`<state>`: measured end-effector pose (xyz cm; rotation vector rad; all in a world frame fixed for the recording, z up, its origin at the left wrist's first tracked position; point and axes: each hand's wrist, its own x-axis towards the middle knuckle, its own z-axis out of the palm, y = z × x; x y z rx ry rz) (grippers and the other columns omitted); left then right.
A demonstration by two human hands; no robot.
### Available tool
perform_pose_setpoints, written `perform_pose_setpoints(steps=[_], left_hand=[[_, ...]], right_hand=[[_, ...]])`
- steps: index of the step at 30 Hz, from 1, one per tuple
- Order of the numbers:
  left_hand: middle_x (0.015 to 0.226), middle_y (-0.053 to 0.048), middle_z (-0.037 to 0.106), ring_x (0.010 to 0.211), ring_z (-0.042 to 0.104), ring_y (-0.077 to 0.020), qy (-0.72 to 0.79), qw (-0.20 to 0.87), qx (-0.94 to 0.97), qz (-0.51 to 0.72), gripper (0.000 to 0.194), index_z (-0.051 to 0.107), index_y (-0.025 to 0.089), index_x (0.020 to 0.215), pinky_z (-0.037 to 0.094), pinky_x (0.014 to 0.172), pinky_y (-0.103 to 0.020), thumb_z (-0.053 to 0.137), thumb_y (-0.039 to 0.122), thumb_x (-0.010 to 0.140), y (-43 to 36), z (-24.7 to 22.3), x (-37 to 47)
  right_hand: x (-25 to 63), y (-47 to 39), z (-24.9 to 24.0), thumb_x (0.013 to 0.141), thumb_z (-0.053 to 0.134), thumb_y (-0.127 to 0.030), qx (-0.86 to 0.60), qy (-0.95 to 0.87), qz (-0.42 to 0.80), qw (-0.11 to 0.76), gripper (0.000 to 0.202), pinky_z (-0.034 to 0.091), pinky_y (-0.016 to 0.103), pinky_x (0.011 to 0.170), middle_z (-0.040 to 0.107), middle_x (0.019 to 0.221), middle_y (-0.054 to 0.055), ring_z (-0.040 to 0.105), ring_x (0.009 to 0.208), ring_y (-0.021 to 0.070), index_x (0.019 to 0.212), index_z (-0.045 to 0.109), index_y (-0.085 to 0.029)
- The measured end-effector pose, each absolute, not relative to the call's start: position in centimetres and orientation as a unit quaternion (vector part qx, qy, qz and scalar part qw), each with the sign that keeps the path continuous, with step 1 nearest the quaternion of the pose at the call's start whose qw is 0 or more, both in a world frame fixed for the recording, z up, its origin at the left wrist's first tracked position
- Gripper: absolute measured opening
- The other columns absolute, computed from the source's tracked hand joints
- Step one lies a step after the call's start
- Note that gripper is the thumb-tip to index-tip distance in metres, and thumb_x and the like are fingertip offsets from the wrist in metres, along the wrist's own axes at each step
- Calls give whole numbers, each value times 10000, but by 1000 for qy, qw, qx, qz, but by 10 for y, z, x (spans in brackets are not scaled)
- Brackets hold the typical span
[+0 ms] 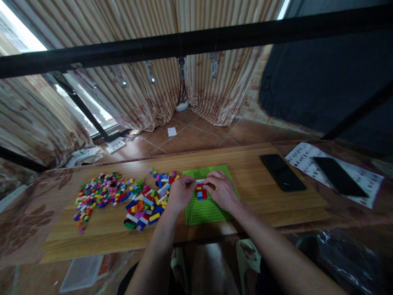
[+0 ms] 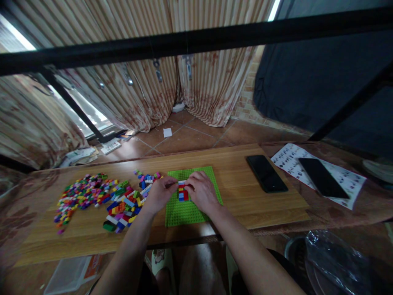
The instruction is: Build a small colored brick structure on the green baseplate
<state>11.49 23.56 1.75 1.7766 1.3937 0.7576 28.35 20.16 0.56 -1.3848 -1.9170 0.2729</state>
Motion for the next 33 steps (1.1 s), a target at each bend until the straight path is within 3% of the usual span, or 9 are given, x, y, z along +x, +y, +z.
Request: perform_pose_setpoints(steps=[6,15,33], left_hand=[[733,-39,700,680,628,-143,540,349,711,284,138,687,134,804,453,622,-233,551,145,786,235,16,119],[758,-43,719,710,649,-155,537,359,703,298,138,693,149,812,485,640,-242,562,135,769,235,12,119],[695,-30,702,667,638,-147,547,411,644,343,111,685,137,740,486,626,-237,594,93,695,238,5,122]], right_hand=[[289,205,5,770,698,-192,-562,-723,129,380,60,444,369,832,618,905,42,537,916,218,816,685,-228],[300,211,0,864,568,-290,-593,-686,175,382,179,435,421,911,657,993,83,577,988,233,968,682,-198],[294,214,-15,812,631,-306,-611,-649,221,395,152,445,391,847,694,917,63,598,910,217,890,727,-218]])
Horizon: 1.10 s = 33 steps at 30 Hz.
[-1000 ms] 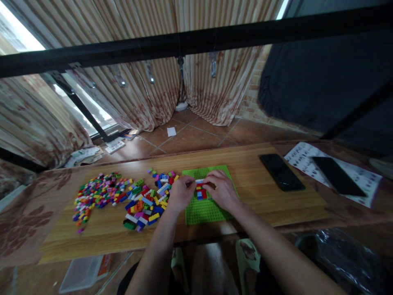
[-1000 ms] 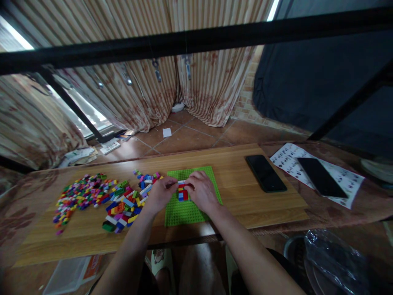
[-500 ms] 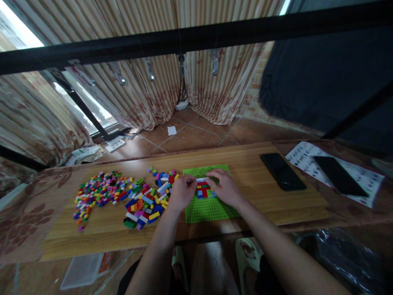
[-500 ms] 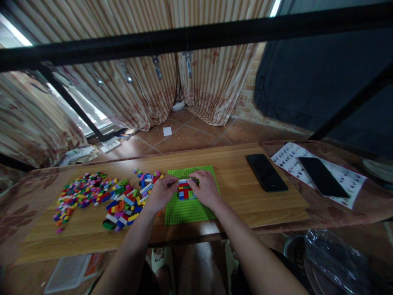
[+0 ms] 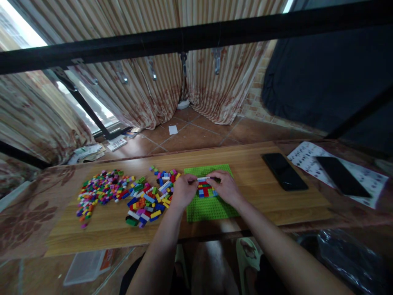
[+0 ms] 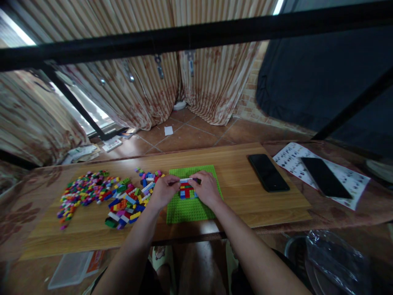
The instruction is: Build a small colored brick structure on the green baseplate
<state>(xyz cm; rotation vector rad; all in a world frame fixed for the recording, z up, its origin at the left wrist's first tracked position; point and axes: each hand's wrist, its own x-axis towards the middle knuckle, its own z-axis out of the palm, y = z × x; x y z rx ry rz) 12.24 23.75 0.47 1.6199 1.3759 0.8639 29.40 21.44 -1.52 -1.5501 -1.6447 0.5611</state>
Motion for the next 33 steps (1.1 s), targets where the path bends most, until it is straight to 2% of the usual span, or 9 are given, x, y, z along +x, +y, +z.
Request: perform_pose_setpoints(steps=[6,11,14,21,26,33], left_hand=[[656,-15,688,643,636,-143,537,419,643,349,93,677,140,737,491,613,-234,597,114,700,237,3,122],[624,3,657,581,620,-126,528,444,641,337,164,672,150,798,475,565,-221,509,164,779,238,2,119],[629,6,640,559,612,-120,541,449,629,333,203,652,145,818,459,539,-217,454,195,822,240,4,118],[500,28,534,515,502,-106,544,390,673,315,258,606,157,593,329,506,-213,520,246,820,237,19,123],[601,1,617,569,510,-109,560,314,714,278,209,688,144,693,333,554,-219,549,226,826,234,20,129],[698,-36,682,641,567,-124,567,311,715,266,204,716,125,778,376,604,-223,542,208,843,234,19,131]], right_hand=[[295,211,-11,822,614,-358,-604,-643,239,406,187,452,396,858,719,901,53,617,905,227,894,734,-234],[307,217,-11,919,425,-420,-611,-606,269,432,359,501,367,837,741,951,52,669,907,214,932,720,-216],[315,222,-12,925,386,-429,-634,-576,263,444,405,510,384,828,745,928,71,676,905,230,943,713,-190],[308,217,-7,898,456,-392,-633,-599,237,429,326,500,387,840,737,964,72,666,912,234,926,718,-200],[303,212,-1,858,538,-341,-627,-625,216,412,233,465,397,891,729,954,68,642,934,234,901,726,-211],[298,208,1,860,571,-284,-622,-675,184,350,176,458,377,862,720,921,68,623,913,227,900,726,-210]])
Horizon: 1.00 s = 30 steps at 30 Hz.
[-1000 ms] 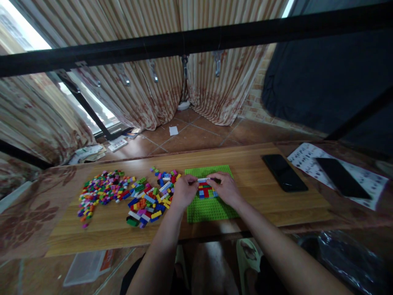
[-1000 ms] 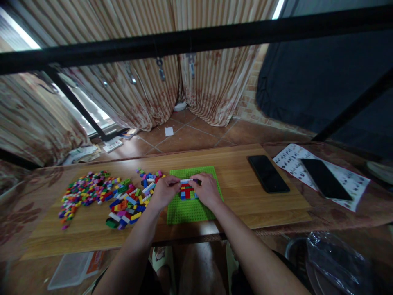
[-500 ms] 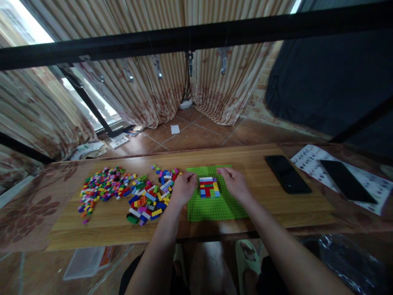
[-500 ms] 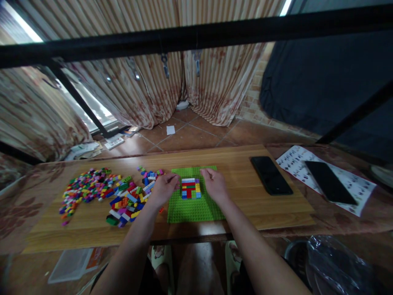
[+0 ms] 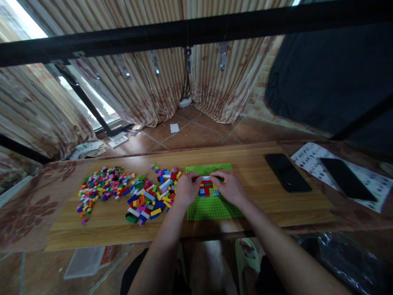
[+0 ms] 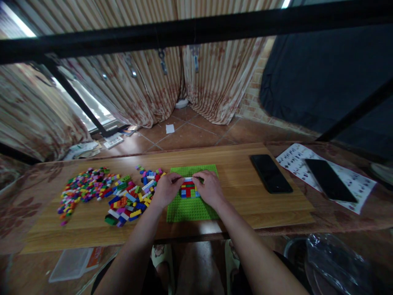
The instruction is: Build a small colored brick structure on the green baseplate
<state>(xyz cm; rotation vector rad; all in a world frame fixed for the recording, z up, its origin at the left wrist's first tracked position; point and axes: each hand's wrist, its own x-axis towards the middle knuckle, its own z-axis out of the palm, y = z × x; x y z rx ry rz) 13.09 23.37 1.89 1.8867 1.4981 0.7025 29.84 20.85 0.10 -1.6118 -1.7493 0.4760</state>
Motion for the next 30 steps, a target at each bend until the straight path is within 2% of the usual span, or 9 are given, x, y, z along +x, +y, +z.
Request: perform_pose_setpoints(steps=[16,24,30], left_hand=[[724,-50,686,644,575,-132,588,258,737,209,244,707,142,814,356,603,-228,490,235,873,229,25,134],[682,-44,658,573,525,-119,609,231,738,175,312,688,146,803,302,547,-224,475,355,896,226,28,138],[708,-55,673,598,556,-129,614,225,737,170,295,687,155,812,326,562,-227,465,330,898,225,28,139]], right_hand=[[297,209,-1,886,543,-273,-612,-688,178,348,191,451,372,850,713,906,70,620,892,218,903,719,-199],[296,208,1,882,545,-251,-616,-694,167,333,181,449,378,859,710,910,70,612,890,221,904,717,-198],[295,207,0,895,546,-284,-620,-693,162,329,194,440,377,885,708,949,71,603,918,221,950,709,-196]])
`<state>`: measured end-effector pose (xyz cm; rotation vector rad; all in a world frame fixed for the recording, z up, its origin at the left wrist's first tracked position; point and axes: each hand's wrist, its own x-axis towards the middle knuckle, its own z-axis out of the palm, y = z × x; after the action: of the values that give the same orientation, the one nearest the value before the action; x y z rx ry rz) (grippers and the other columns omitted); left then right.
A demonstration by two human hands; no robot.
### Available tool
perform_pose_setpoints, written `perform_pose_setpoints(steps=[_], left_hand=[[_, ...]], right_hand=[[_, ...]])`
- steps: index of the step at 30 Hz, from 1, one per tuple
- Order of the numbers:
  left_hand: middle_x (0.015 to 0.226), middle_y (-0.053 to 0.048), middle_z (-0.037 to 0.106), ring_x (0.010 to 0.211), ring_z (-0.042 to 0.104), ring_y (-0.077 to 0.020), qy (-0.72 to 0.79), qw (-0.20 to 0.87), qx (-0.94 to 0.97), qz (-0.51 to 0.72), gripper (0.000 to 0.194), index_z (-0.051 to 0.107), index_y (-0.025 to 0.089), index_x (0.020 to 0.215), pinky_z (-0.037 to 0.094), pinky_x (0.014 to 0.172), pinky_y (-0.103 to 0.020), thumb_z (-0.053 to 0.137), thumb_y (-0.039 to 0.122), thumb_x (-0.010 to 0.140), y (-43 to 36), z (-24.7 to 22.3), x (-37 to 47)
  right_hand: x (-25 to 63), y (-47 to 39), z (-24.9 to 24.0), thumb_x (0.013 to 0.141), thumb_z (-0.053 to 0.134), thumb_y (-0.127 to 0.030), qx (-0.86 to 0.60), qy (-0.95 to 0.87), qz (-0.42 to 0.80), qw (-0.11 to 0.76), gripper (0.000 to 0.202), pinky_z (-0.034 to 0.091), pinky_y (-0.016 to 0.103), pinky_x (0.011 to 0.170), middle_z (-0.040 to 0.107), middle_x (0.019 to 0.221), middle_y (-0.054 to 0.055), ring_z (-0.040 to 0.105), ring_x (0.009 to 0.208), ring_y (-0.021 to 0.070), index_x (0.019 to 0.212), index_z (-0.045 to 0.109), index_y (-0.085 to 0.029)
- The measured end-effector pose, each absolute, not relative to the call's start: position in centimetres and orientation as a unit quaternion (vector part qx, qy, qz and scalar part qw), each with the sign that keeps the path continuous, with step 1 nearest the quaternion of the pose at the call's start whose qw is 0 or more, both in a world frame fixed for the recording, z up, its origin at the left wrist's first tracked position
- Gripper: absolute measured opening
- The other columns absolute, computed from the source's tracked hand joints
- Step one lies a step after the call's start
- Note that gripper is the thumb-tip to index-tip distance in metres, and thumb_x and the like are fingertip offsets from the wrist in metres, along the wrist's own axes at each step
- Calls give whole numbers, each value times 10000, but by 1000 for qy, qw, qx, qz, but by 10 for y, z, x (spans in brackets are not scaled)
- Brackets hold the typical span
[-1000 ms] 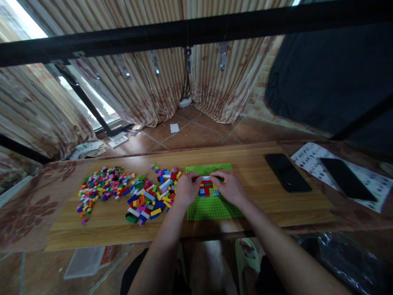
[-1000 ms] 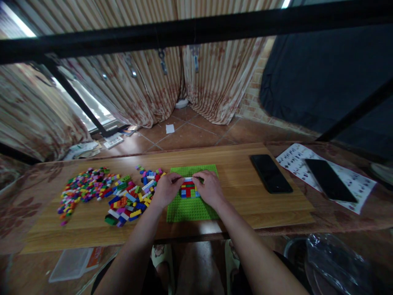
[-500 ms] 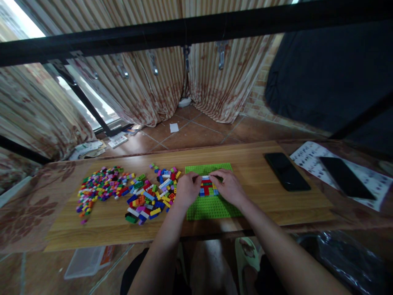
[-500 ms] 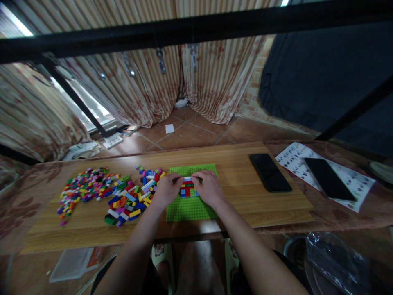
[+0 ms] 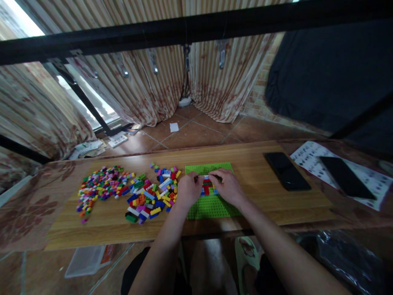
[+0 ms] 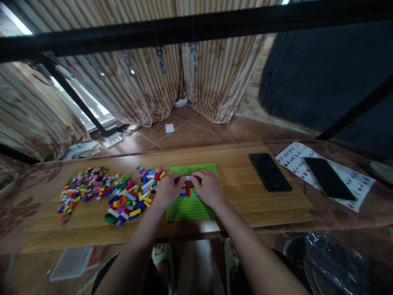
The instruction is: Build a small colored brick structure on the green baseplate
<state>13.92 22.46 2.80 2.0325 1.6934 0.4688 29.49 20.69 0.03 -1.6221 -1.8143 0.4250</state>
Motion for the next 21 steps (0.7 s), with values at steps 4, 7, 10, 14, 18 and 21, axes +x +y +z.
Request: perform_pose_setpoints(steps=[4,7,10,14,18,21], left_hand=[[716,-55,680,619,573,-136,617,221,738,161,281,692,163,820,340,575,-228,458,298,898,224,30,140],[722,-57,685,631,581,-138,618,222,737,158,277,695,166,822,345,580,-228,457,286,897,225,32,140],[734,-60,692,641,588,-141,620,228,734,160,268,700,166,830,355,588,-228,465,277,893,225,32,140],[752,-66,703,663,600,-148,617,239,729,174,260,710,165,838,375,604,-230,482,280,884,226,30,139],[740,-54,706,653,597,-141,621,262,714,190,238,719,165,829,379,596,-224,512,276,864,228,28,139],[738,-52,707,657,597,-138,620,281,702,206,233,726,158,816,383,597,-222,524,269,851,229,26,139]], right_hand=[[293,206,1,887,568,-320,-618,-696,164,327,203,437,369,884,704,960,70,599,925,219,973,704,-196],[292,207,0,874,587,-310,-615,-699,167,325,193,435,366,884,702,947,68,597,929,218,976,703,-196],[292,208,-1,866,596,-302,-613,-699,169,328,180,434,371,880,701,938,66,595,924,217,966,707,-201],[292,209,-2,857,608,-302,-611,-693,177,339,172,436,374,866,701,928,62,598,912,217,957,710,-207],[292,209,-3,851,613,-289,-609,-690,183,345,156,436,374,865,701,936,59,600,925,216,949,712,-220],[292,209,-3,854,609,-297,-609,-692,182,342,164,438,376,862,702,942,63,600,922,217,954,711,-216]])
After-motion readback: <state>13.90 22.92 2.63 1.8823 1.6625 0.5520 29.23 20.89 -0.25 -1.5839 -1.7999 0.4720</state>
